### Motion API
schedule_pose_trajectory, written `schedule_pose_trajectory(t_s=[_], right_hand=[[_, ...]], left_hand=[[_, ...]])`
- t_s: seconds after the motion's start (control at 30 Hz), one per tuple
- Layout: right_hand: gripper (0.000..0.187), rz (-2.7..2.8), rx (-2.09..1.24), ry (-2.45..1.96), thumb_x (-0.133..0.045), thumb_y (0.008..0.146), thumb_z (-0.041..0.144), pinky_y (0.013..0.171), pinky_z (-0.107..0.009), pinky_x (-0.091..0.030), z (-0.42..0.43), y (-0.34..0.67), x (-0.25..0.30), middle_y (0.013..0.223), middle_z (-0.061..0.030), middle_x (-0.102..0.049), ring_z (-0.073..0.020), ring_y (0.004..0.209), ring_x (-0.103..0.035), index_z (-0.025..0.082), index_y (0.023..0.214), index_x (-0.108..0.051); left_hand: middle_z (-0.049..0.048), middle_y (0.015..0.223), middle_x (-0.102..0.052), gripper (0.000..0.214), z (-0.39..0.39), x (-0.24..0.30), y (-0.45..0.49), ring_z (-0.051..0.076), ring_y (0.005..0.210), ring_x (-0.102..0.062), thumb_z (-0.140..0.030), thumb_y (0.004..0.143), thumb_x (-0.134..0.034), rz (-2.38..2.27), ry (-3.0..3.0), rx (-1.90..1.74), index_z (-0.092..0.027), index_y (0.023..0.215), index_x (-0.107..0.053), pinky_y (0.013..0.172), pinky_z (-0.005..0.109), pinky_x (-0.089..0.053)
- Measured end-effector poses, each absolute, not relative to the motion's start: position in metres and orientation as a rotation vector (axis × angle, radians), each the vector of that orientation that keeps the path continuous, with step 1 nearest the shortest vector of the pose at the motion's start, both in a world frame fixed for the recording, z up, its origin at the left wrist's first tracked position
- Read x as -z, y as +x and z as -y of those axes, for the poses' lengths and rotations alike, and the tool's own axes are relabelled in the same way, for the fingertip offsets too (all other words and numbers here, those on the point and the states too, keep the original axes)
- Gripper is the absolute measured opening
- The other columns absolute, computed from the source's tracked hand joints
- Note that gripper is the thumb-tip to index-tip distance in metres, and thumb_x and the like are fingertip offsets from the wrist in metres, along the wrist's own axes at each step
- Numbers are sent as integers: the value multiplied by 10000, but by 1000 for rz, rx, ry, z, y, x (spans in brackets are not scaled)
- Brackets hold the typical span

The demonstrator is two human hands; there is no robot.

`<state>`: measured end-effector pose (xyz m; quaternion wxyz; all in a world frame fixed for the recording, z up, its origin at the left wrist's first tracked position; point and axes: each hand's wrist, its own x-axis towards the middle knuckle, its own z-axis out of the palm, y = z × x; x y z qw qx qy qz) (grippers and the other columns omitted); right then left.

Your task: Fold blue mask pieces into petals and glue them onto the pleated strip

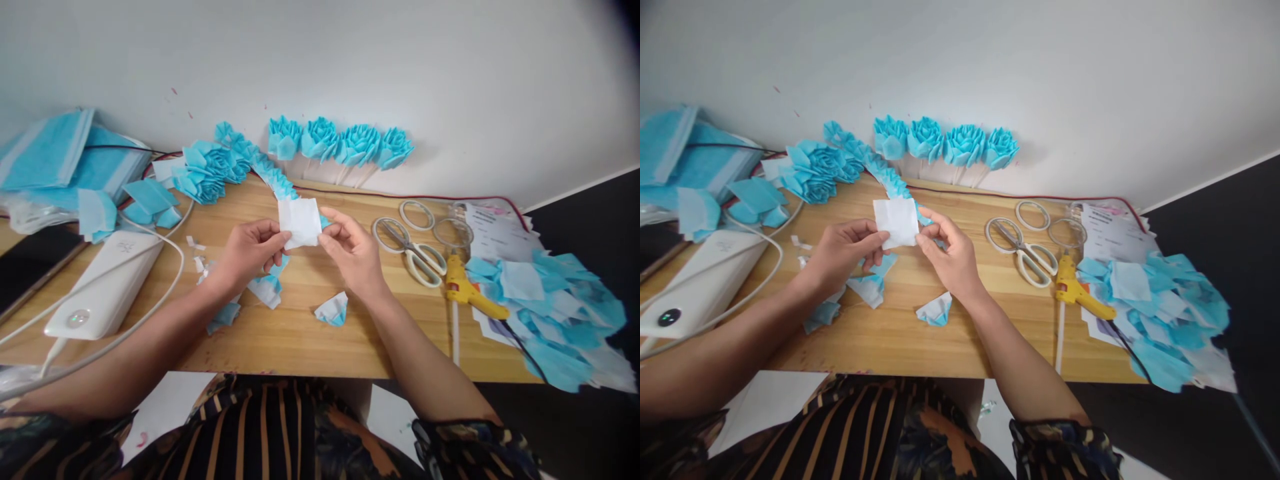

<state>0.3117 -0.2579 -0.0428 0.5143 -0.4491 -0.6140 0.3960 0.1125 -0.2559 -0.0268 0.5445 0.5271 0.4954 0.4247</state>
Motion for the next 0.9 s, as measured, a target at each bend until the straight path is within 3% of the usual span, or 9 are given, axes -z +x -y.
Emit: schedule_pose_trajectory(t_s=[0.17, 0.5, 0.7, 0.9], right_hand=[[422, 1528, -869, -1108, -676, 875, 268, 863, -319, -516, 260, 313, 40, 825, 35, -674, -128, 806, -625, 267, 1297, -693], [426, 1523, -868, -1129, -657, 898, 310, 816, -305, -518, 258, 315, 42, 853, 16, -689, -131, 796, -619, 243, 1316, -701], [410, 1548, -946, -1149, -549, 1001, 474, 921, -357, -529, 259, 319, 43, 952, -26, -737, -166, 899, -660, 230, 1285, -714], [454, 1458, -1066, -1134, -549, 975, 601, 1004, -416, -530, 255, 319, 47, 991, -42, -741, -200, 992, -684, 256, 1202, -739]], left_hand=[[-12, 508, -623, 228, 255, 22, 111, 65, 392, -476, -319, 808, -701, -1179, 1278, -1029, -152, 667, -636, 405, 187, -367], [-1, 509, -624, 248, 256, 21, 110, 74, 399, -488, -323, 833, -687, -1149, 1273, -1010, -147, 665, -636, 412, 192, -379], [-12, 499, -609, 253, 257, 20, 110, 69, 392, -474, -335, 822, -688, -1149, 1267, -985, -147, 661, -636, 405, 186, -370], [-8, 521, -616, 270, 257, 22, 111, 66, 402, -475, -364, 819, -703, -1132, 1280, -962, -155, 661, -640, 411, 184, -365]])
